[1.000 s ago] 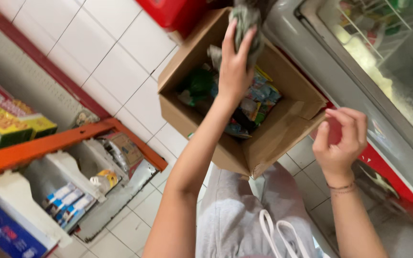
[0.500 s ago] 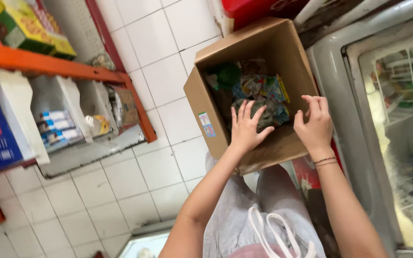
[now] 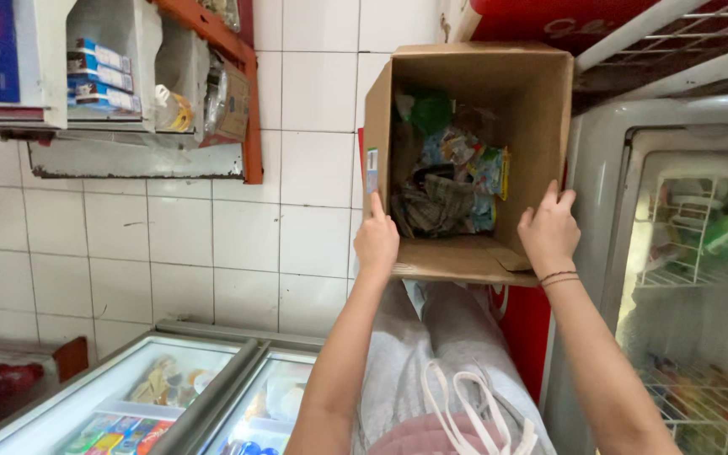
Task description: The person removes snack packets from a cardboard box, scans each with a handheld barcode scanner, and places them on a nearby shelf. The process is repeated for multiple items.
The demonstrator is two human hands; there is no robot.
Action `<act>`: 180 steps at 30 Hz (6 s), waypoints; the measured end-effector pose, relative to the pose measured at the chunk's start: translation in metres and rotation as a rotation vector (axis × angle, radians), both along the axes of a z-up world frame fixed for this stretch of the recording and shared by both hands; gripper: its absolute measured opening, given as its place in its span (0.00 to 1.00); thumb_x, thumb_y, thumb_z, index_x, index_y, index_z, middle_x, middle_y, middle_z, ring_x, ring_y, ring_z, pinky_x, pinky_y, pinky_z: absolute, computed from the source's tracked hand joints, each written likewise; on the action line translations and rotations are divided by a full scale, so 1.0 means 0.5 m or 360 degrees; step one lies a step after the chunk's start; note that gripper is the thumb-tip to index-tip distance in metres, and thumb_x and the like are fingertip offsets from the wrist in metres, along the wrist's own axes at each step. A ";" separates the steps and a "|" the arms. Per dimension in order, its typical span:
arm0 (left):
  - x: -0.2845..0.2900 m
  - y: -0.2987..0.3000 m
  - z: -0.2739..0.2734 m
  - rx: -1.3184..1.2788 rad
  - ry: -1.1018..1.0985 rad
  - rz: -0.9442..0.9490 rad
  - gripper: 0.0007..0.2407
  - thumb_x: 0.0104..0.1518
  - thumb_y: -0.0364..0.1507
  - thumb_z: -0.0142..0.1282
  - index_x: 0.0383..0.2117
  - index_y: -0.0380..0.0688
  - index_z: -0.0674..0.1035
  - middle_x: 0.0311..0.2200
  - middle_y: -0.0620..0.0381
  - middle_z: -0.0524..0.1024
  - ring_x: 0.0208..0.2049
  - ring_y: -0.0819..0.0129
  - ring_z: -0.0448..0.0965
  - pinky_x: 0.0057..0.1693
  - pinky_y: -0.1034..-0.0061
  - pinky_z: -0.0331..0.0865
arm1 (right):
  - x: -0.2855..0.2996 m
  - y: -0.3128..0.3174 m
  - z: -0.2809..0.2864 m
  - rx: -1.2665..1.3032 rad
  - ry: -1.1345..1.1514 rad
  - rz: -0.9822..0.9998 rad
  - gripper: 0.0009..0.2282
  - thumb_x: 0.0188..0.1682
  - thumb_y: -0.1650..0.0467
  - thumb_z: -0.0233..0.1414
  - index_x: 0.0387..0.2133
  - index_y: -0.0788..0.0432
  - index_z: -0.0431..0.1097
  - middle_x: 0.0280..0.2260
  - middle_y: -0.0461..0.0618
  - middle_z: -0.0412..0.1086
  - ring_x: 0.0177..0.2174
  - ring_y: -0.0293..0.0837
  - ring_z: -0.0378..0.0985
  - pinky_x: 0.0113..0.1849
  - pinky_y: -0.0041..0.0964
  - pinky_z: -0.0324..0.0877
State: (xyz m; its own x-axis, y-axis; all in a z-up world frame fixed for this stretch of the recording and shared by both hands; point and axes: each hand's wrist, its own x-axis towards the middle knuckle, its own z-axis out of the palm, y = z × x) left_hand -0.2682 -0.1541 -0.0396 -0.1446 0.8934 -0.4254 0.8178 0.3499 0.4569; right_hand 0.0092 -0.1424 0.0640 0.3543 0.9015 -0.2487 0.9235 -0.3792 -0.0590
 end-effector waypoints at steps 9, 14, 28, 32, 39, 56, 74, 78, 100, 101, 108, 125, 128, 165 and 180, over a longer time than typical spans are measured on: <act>0.032 -0.018 -0.064 0.0333 0.0206 -0.0027 0.25 0.57 0.26 0.52 0.64 0.36 0.64 0.32 0.45 0.79 0.26 0.53 0.83 0.32 0.63 0.76 | 0.076 0.026 -0.043 0.0105 -0.0103 0.0053 0.11 0.53 0.71 0.55 0.45 0.64 0.65 0.40 0.66 0.73 0.37 0.69 0.78 0.38 0.61 0.73; 0.020 -0.010 -0.061 0.0411 0.0192 -0.0051 0.26 0.55 0.28 0.55 0.61 0.35 0.65 0.31 0.46 0.79 0.27 0.53 0.83 0.31 0.65 0.77 | 0.092 0.045 -0.063 0.0115 -0.0113 0.0147 0.10 0.51 0.73 0.54 0.42 0.65 0.64 0.38 0.67 0.74 0.35 0.70 0.78 0.37 0.61 0.73; -0.050 -0.007 -0.052 0.0373 -0.0189 -0.0164 0.27 0.55 0.26 0.53 0.63 0.29 0.62 0.32 0.38 0.81 0.24 0.48 0.82 0.31 0.60 0.76 | 0.073 0.027 -0.078 0.0141 -0.0034 0.0135 0.08 0.52 0.73 0.54 0.42 0.63 0.65 0.35 0.64 0.74 0.35 0.66 0.78 0.38 0.58 0.72; -0.080 -0.008 -0.043 0.0221 -0.0351 -0.0275 0.28 0.57 0.25 0.52 0.64 0.25 0.59 0.28 0.35 0.80 0.22 0.45 0.81 0.31 0.56 0.75 | 0.058 0.010 -0.078 0.0174 0.0010 0.0062 0.08 0.52 0.73 0.53 0.43 0.63 0.66 0.35 0.62 0.75 0.35 0.65 0.78 0.38 0.57 0.72; -0.121 0.009 -0.042 0.0212 -0.0443 -0.0336 0.28 0.57 0.24 0.50 0.65 0.25 0.58 0.22 0.38 0.79 0.21 0.44 0.80 0.30 0.55 0.74 | 0.013 0.021 -0.073 0.0223 0.0030 -0.0008 0.07 0.52 0.74 0.54 0.42 0.63 0.67 0.34 0.60 0.75 0.36 0.64 0.78 0.38 0.57 0.72; -0.220 0.050 -0.072 0.0230 -0.0218 -0.0065 0.27 0.57 0.26 0.51 0.64 0.29 0.59 0.29 0.40 0.81 0.20 0.48 0.81 0.28 0.58 0.75 | -0.123 0.181 -0.080 0.0208 0.0060 0.0298 0.07 0.52 0.72 0.53 0.41 0.62 0.67 0.31 0.58 0.74 0.31 0.61 0.78 0.32 0.53 0.72; -0.420 0.234 -0.154 0.0222 0.0383 0.0486 0.24 0.58 0.24 0.49 0.64 0.39 0.63 0.36 0.45 0.81 0.26 0.51 0.83 0.31 0.60 0.76 | -0.368 0.500 -0.177 0.0267 0.0577 0.0814 0.06 0.51 0.75 0.52 0.39 0.63 0.64 0.33 0.63 0.72 0.35 0.67 0.75 0.36 0.56 0.70; -0.456 0.269 -0.145 0.0090 0.0490 0.0541 0.24 0.59 0.27 0.49 0.65 0.45 0.62 0.48 0.41 0.76 0.39 0.48 0.82 0.37 0.59 0.77 | -0.394 0.513 -0.169 0.0157 0.0771 0.0799 0.08 0.52 0.72 0.53 0.38 0.64 0.62 0.28 0.62 0.70 0.30 0.65 0.74 0.33 0.54 0.70; -0.338 0.179 -0.056 0.0018 -0.0111 0.2105 0.10 0.66 0.30 0.43 0.41 0.34 0.72 0.27 0.31 0.78 0.33 0.33 0.79 0.40 0.47 0.71 | -0.399 0.560 -0.205 -0.0252 0.0665 0.0824 0.12 0.57 0.65 0.46 0.45 0.61 0.66 0.36 0.66 0.75 0.37 0.70 0.76 0.39 0.60 0.70; -0.343 0.182 -0.065 0.0045 -0.0120 0.2130 0.10 0.66 0.30 0.42 0.42 0.33 0.72 0.27 0.31 0.78 0.33 0.33 0.79 0.40 0.47 0.70 | -0.411 0.557 -0.211 -0.0264 0.0668 0.0787 0.12 0.57 0.65 0.45 0.46 0.61 0.65 0.37 0.66 0.75 0.37 0.70 0.76 0.40 0.61 0.70; -0.388 0.210 -0.080 0.0128 -0.0170 0.2164 0.10 0.66 0.29 0.41 0.45 0.33 0.71 0.28 0.32 0.79 0.32 0.34 0.79 0.40 0.48 0.70 | -0.451 0.579 -0.223 -0.0302 0.0848 0.0789 0.11 0.57 0.67 0.43 0.45 0.63 0.64 0.36 0.66 0.74 0.36 0.69 0.76 0.38 0.59 0.71; -0.611 0.242 -0.128 0.0067 -0.0118 0.1914 0.11 0.67 0.31 0.40 0.45 0.35 0.69 0.30 0.33 0.79 0.35 0.35 0.80 0.41 0.48 0.72 | -0.591 0.502 -0.272 -0.0120 0.0954 0.0813 0.15 0.56 0.68 0.45 0.53 0.64 0.61 0.36 0.72 0.74 0.37 0.73 0.74 0.39 0.61 0.68; -0.642 0.232 -0.128 0.0029 -0.0081 0.1848 0.11 0.67 0.32 0.40 0.46 0.36 0.69 0.31 0.34 0.80 0.36 0.35 0.80 0.41 0.48 0.72 | -0.606 0.467 -0.282 -0.0136 0.0933 0.0770 0.15 0.56 0.68 0.45 0.53 0.64 0.61 0.36 0.71 0.74 0.37 0.73 0.74 0.39 0.62 0.68; -0.344 0.191 0.011 -0.0515 0.0142 0.2044 0.28 0.54 0.55 0.54 0.25 0.36 0.81 0.22 0.40 0.79 0.28 0.43 0.81 0.36 0.55 0.75 | -0.854 1.078 -0.206 -0.0260 -0.0202 0.2284 0.25 0.56 0.52 0.44 0.36 0.67 0.66 0.29 0.68 0.74 0.30 0.69 0.78 0.31 0.63 0.72; -0.260 0.205 -0.070 -0.0239 0.0203 0.2387 0.17 0.61 0.40 0.52 0.23 0.40 0.82 0.23 0.39 0.79 0.28 0.41 0.81 0.38 0.51 0.74 | -0.887 1.085 -0.298 -0.0494 -0.0277 0.2271 0.18 0.62 0.60 0.40 0.45 0.62 0.71 0.37 0.70 0.75 0.38 0.71 0.78 0.39 0.63 0.72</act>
